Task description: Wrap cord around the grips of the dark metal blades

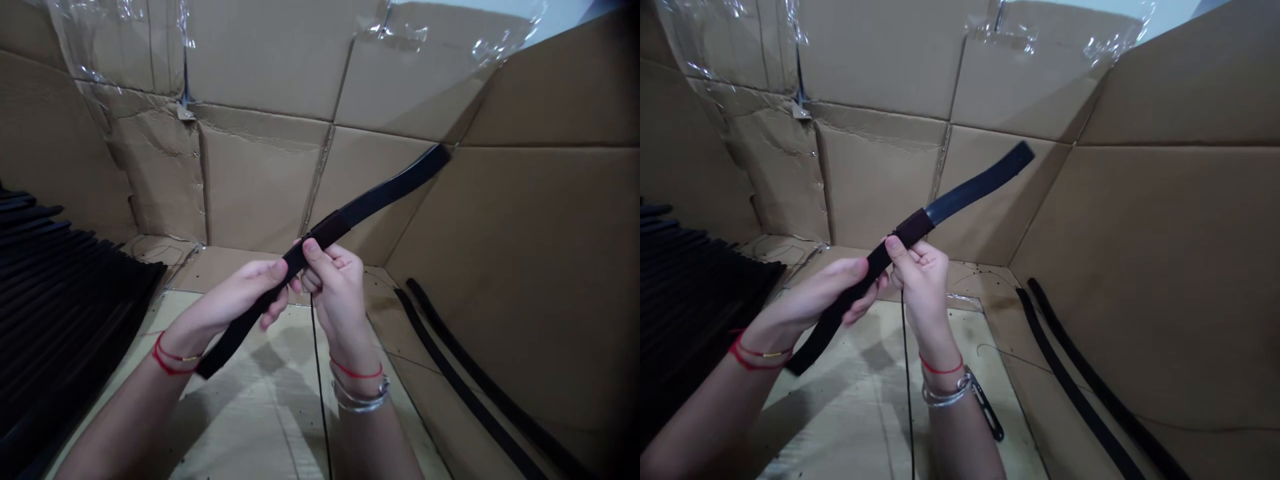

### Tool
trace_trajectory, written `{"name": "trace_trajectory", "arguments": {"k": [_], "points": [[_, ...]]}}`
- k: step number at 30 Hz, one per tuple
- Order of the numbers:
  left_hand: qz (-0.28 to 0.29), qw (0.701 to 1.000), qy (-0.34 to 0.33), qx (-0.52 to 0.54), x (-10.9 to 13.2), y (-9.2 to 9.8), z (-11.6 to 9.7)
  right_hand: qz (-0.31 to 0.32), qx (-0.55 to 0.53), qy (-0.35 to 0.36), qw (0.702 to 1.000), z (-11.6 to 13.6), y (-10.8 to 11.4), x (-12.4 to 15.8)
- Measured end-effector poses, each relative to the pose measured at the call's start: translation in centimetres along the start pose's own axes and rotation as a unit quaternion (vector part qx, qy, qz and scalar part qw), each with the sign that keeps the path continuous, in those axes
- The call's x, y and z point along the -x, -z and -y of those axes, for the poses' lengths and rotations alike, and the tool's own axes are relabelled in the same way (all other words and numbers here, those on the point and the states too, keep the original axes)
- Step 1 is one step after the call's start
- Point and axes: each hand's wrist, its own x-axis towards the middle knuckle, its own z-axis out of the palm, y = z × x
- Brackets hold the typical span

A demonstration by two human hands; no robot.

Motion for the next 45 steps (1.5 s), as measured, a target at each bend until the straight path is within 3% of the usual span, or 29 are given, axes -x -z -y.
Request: {"name": "trace_trajectory", "arguments": {"k": [2,3,4,7,8,10,11,12,15,16,18,19,20,21,22,24,26,28,30,32,34,36,37,40,41,43,44,45], "points": [[-0.152,0.986,-0.028,-0.057,0.1,-0.3,-0.1,-0.05,-0.001,0.033,0.998,0.1,-0.2,0.1],[-0.196,0.977,-0.033,-0.078,0.2,-0.4,-0.1,-0.044,-0.002,0.026,0.999,0.2,-0.2,0.2],[-0.195,0.977,-0.027,-0.079,0.2,-0.6,-0.2,-0.021,-0.003,0.007,1.0,0.3,-0.2,0.2],[-0.061,0.998,0.001,-0.017,0.3,-1.0,-0.4,0.031,0.007,-0.025,0.999,0.6,-0.2,0.3],[-0.067,0.997,-0.004,-0.026,0.4,-1.1,-0.5,0.011,0.016,-0.006,1.0,0.6,-0.2,0.3],[-0.173,0.978,-0.032,-0.108,0.5,-1.2,-0.6,-0.051,0.033,0.043,0.997,0.6,-0.3,0.4],[-0.215,0.965,-0.043,-0.142,0.6,-1.2,-0.6,-0.062,0.039,0.052,0.996,0.6,-0.2,0.4],[-0.216,0.963,-0.044,-0.152,0.6,-1.1,-0.6,-0.049,0.046,0.045,0.997,0.6,-0.2,0.4],[-0.047,0.996,-0.018,-0.069,0.8,-0.7,-0.5,0.015,0.076,0.02,0.997,0.8,-0.1,0.4],[-0.034,0.997,-0.018,-0.062,0.7,-0.6,-0.4,0.008,0.083,0.035,0.996,0.8,-0.2,0.5],[-0.147,0.981,-0.045,-0.12,0.6,-0.6,-0.3,-0.032,0.073,0.073,0.994,0.8,-0.4,0.6],[-0.216,0.962,-0.058,-0.154,0.5,-0.7,-0.3,-0.038,0.057,0.075,0.995,0.7,-0.5,0.7],[-0.248,0.952,-0.058,-0.168,0.4,-0.8,-0.3,-0.024,0.041,0.055,0.997,0.6,-0.7,0.8],[-0.228,0.96,-0.048,-0.157,0.4,-0.8,-0.4,0.002,0.028,0.024,0.999,0.6,-0.8,0.8],[-0.173,0.976,-0.033,-0.129,0.5,-0.9,-0.5,0.025,0.02,-0.005,0.999,0.5,-0.8,0.8],[-0.086,0.992,-0.024,-0.085,0.6,-1.1,-0.7,0.024,0.014,-0.018,0.999,0.4,-0.9,0.7],[-0.151,0.98,-0.056,-0.118,0.7,-1.1,-0.9,-0.026,0.01,0.027,0.999,0.2,-0.8,0.5],[-0.22,0.962,-0.071,-0.143,0.7,-1.0,-0.9,-0.031,0.016,0.046,0.998,0.2,-0.7,0.4],[-0.14,0.985,-0.042,-0.091,0.6,-0.7,-0.8,0.006,0.038,0.033,0.999,0.3,-0.7,0.4],[-0.058,0.998,-0.02,-0.025,0.5,-0.6,-0.7,0.0,0.063,0.054,0.997,0.4,-0.7,0.5],[-0.124,0.991,-0.039,-0.028,0.4,-0.6,-0.6,-0.042,0.072,0.102,0.991,0.4,-0.8,0.7],[-0.205,0.977,-0.052,-0.032,0.2,-0.9,-0.6,-0.038,0.065,0.097,0.992,0.4,-1.1,0.9],[-0.192,0.981,-0.038,-0.012,0.1,-1.0,-0.6,-0.017,0.062,0.071,0.995,0.4,-1.1,0.9],[-0.053,0.996,0.017,0.069,-0.1,-1.2,-0.6,-0.005,0.072,0.049,0.996,0.3,-1.2,0.7],[-0.055,0.997,0.009,0.057,-0.1,-1.1,-0.6,-0.032,0.083,0.074,0.993,0.2,-1.2,0.7],[-0.147,0.988,-0.043,-0.03,0.1,-0.9,-0.6,-0.078,0.094,0.117,0.986,0.1,-1.0,0.5],[-0.182,0.979,-0.064,-0.073,0.2,-0.7,-0.7,-0.075,0.095,0.114,0.986,0.1,-0.9,0.5],[-0.175,0.977,-0.07,-0.098,0.4,-0.5,-0.7,-0.053,0.096,0.093,0.99,0.1,-0.8,0.5]]}}
